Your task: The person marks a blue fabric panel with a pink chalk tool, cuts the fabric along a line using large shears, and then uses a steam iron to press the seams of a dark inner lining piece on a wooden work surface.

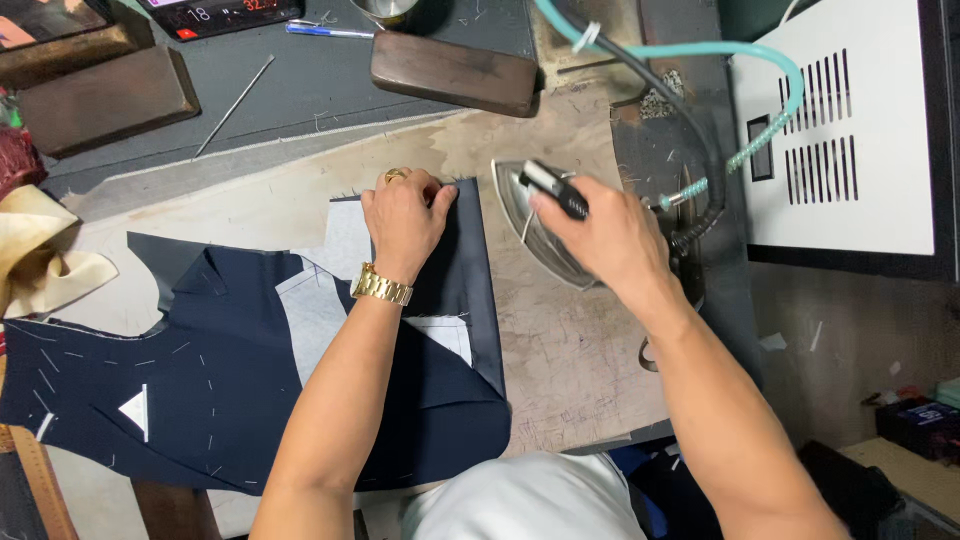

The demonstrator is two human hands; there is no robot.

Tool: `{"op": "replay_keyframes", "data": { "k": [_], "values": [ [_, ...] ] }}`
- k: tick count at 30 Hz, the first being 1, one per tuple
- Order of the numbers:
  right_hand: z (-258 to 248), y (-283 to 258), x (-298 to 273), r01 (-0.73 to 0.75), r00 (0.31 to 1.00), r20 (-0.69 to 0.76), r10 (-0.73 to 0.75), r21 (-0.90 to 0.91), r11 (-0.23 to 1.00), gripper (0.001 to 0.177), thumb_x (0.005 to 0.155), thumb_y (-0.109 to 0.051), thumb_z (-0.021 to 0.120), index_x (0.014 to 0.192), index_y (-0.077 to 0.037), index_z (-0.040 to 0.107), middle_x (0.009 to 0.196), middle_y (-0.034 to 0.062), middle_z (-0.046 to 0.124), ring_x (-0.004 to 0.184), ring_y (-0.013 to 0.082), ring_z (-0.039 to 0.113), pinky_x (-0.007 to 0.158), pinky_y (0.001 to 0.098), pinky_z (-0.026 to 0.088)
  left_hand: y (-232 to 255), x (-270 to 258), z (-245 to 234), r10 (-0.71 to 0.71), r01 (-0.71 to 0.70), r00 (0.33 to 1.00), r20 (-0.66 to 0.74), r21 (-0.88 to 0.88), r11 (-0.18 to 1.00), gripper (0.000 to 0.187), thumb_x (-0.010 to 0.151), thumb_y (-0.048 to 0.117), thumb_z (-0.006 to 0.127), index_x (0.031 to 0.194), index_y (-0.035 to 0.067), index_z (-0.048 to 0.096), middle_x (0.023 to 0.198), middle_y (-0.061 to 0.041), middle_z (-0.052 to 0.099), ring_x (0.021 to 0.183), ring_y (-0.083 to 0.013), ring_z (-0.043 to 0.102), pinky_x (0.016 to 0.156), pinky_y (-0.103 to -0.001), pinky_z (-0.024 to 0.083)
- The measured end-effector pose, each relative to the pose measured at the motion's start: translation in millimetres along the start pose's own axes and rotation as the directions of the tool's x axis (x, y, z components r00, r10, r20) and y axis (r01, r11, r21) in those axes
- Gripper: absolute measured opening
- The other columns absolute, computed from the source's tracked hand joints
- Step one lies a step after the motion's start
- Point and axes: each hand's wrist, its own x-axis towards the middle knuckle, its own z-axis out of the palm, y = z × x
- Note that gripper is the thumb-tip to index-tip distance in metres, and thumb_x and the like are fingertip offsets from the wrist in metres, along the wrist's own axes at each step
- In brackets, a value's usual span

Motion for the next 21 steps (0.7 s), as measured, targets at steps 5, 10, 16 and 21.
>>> {"op": "replay_keyframes", "data": {
  "k": [5,10,16,21],
  "values": [
    [13,3,-41,0.115,0.962,0.241,-0.131,0.080,0.990,0.041,0.100,-0.039,0.066,0.103,0.002,0.069,0.061,0.0106,0.058,0.041,0.0193,0.050,0.037,0.0273,0.043,2,3,-3,-0.034,0.034,0.999,0.022,-0.022,0.999,0.026,0.092,0.043,0.074,0.083,0.019,0.070,0.078,-0.003,0.061,0.090,-0.0289,0.061,0.082,-0.044,0.040],
    [25,-22,-48,0.319,0.921,0.280,-0.272,-0.139,0.937,0.057,0.104,-0.056,0.050,0.116,-0.002,0.066,0.084,0.0267,0.072,0.076,0.0447,0.076,0.064,0.0559,0.059,2,6,-8,-0.039,0.040,0.998,0.057,-0.021,0.999,0.028,0.092,0.043,0.076,0.079,0.019,0.068,0.076,-0.003,0.061,0.089,-0.0289,0.062,0.081,-0.043,0.039],
    [33,-28,0,0.154,0.987,0.080,-0.139,-0.219,0.963,0.061,0.106,-0.061,0.040,0.103,-0.003,0.059,0.084,0.0295,0.071,0.081,0.0492,0.074,0.069,0.0603,0.057,-7,11,-3,-0.074,0.081,0.995,0.068,-0.097,0.992,0.028,0.095,0.042,0.073,0.080,0.019,0.069,0.075,-0.004,0.064,0.088,-0.0299,0.065,0.080,-0.042,0.039],
    [30,-19,38,0.111,0.992,-0.028,-0.123,-0.259,0.959,0.059,0.106,-0.063,0.046,0.100,-0.005,0.059,0.078,0.0268,0.071,0.080,0.0483,0.074,0.069,0.0598,0.056,-10,-13,-23,-0.047,0.006,0.991,-0.126,-0.308,0.951,0.010,0.094,0.025,0.073,0.089,0.017,0.073,0.074,-0.004,0.069,0.080,-0.0291,0.070,0.080,-0.039,0.045]
  ]
}}
